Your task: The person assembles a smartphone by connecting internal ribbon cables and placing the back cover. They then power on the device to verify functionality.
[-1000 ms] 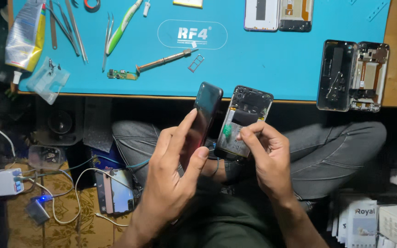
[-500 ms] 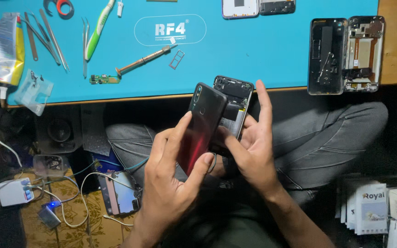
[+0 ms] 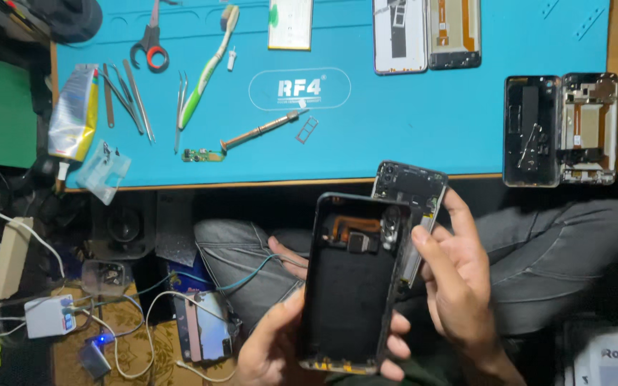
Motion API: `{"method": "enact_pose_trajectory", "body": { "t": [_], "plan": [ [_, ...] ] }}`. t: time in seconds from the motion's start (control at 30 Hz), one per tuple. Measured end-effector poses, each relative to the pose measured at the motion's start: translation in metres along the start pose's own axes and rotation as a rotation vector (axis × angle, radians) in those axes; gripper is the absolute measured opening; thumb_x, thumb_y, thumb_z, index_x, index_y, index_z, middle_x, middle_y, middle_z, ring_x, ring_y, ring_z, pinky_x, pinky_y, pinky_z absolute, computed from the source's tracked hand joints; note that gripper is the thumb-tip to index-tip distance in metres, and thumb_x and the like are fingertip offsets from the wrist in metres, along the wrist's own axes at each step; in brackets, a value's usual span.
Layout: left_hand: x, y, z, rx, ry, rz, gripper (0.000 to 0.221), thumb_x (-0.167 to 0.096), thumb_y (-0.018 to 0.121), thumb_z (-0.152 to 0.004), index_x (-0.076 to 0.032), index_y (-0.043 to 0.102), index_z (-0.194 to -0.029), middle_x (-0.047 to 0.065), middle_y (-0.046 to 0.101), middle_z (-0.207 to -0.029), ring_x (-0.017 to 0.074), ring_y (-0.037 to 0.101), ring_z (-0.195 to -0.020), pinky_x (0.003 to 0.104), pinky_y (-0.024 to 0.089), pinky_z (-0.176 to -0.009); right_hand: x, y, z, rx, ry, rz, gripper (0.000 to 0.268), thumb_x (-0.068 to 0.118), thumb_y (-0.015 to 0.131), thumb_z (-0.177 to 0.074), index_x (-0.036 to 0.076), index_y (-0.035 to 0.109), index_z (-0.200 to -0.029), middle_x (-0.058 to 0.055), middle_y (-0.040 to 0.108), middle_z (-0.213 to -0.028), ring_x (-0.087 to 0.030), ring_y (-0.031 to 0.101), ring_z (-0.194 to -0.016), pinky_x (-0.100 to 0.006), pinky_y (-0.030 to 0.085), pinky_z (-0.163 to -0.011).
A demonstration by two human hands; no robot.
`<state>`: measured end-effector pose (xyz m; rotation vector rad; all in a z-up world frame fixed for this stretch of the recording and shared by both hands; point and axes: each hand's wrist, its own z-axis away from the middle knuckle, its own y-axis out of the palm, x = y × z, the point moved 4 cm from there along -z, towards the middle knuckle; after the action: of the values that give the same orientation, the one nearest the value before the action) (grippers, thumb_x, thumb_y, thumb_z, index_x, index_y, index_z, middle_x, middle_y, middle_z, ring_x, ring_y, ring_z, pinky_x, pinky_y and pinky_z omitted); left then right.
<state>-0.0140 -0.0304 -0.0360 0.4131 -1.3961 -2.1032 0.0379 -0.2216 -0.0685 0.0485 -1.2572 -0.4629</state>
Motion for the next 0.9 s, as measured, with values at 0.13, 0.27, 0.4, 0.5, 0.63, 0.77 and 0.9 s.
{"method": "enact_pose_trajectory", "body": {
  "t": [0.13, 0.27, 0.4, 0.5, 0.63, 0.77, 0.9],
  "plan": [
    [-0.006, 0.04, 0.002, -0.173, -0.048, 0.146, 0.091, -0.048, 0.039, -0.098, 0.024, 0.048, -0.153, 0.047, 0.059, -0.145, 0.0523, 0.066, -0.125, 0.056, 0.051, -0.115, 0.005, 0.005, 0.001, 0.016, -0.014, -0.06, 0.07, 0.005, 0.057, -0.102, 0.006, 0.035, -0.169, -0.023, 0.073, -0.125, -0.024, 0.074, -0.102, -0.037, 0.061, -0.085],
    [-0.012, 0.025, 0.007, -0.344, -0.015, 0.204, 0.083, -0.042, 0.037, -0.1, 0.017, 0.045, -0.158, 0.052, 0.055, -0.145, 0.0593, 0.062, -0.119, 0.062, 0.049, -0.11, 0.005, 0.005, 0.0, -0.023, -0.007, 0.012, 0.074, 0.002, 0.062, -0.099, 0.008, 0.037, -0.168, -0.024, 0.075, -0.122, -0.022, 0.076, -0.093, -0.033, 0.064, -0.074],
    [-0.028, 0.023, -0.005, -0.076, 0.321, -0.407, 0.084, -0.042, 0.059, -0.097, 0.012, 0.044, -0.159, 0.038, 0.07, -0.13, 0.0393, 0.076, -0.103, 0.046, 0.067, -0.085, 0.01, 0.012, -0.001, -0.024, 0.011, 0.061, 0.07, 0.006, 0.065, -0.099, 0.008, 0.041, -0.165, -0.017, 0.079, -0.106, -0.015, 0.072, -0.074, -0.028, 0.061, -0.06],
    [-0.048, 0.045, 0.002, -0.488, 0.787, -1.516, 0.066, -0.054, 0.062, -0.097, -0.012, 0.065, -0.148, 0.006, 0.075, -0.126, 0.0127, 0.076, -0.101, 0.027, 0.07, -0.084, 0.012, 0.021, -0.001, -0.007, 0.008, 0.068, 0.075, 0.002, 0.065, -0.096, 0.007, 0.036, -0.164, -0.027, 0.076, -0.127, -0.025, 0.077, -0.106, -0.036, 0.063, -0.093],
    [-0.043, 0.051, -0.005, -0.595, 0.923, -1.825, 0.065, -0.035, 0.076, -0.091, -0.011, 0.06, -0.15, 0.008, 0.072, -0.125, 0.0191, 0.074, -0.095, 0.046, 0.045, -0.122, 0.004, 0.029, 0.003, 0.006, 0.022, 0.051, 0.078, 0.0, 0.067, -0.094, 0.008, 0.033, -0.164, -0.023, 0.075, -0.121, -0.021, 0.075, -0.105, -0.033, 0.058, -0.099],
    [-0.036, 0.047, -0.015, -0.571, 0.929, -1.928, 0.07, -0.035, 0.08, -0.092, -0.011, 0.056, -0.154, 0.01, 0.071, -0.125, 0.0243, 0.073, -0.11, 0.055, 0.044, -0.123, -0.005, 0.032, 0.007, 0.07, 0.004, -0.034, 0.072, 0.006, 0.068, -0.099, 0.012, 0.028, -0.159, -0.021, 0.074, -0.114, -0.017, 0.071, -0.078, -0.03, 0.06, -0.065],
    [-0.031, 0.044, -0.023, -0.533, 0.906, -1.931, 0.068, -0.036, 0.079, -0.094, -0.01, 0.057, -0.152, 0.012, 0.07, -0.123, 0.0234, 0.072, -0.108, 0.034, 0.055, -0.106, -0.004, 0.033, 0.01, 0.048, -0.031, 0.004, 0.06, -0.002, 0.059, -0.102, 0.01, 0.035, -0.155, -0.013, 0.075, -0.102, -0.008, 0.063, -0.068, -0.023, 0.053, -0.059]
  ]
}}
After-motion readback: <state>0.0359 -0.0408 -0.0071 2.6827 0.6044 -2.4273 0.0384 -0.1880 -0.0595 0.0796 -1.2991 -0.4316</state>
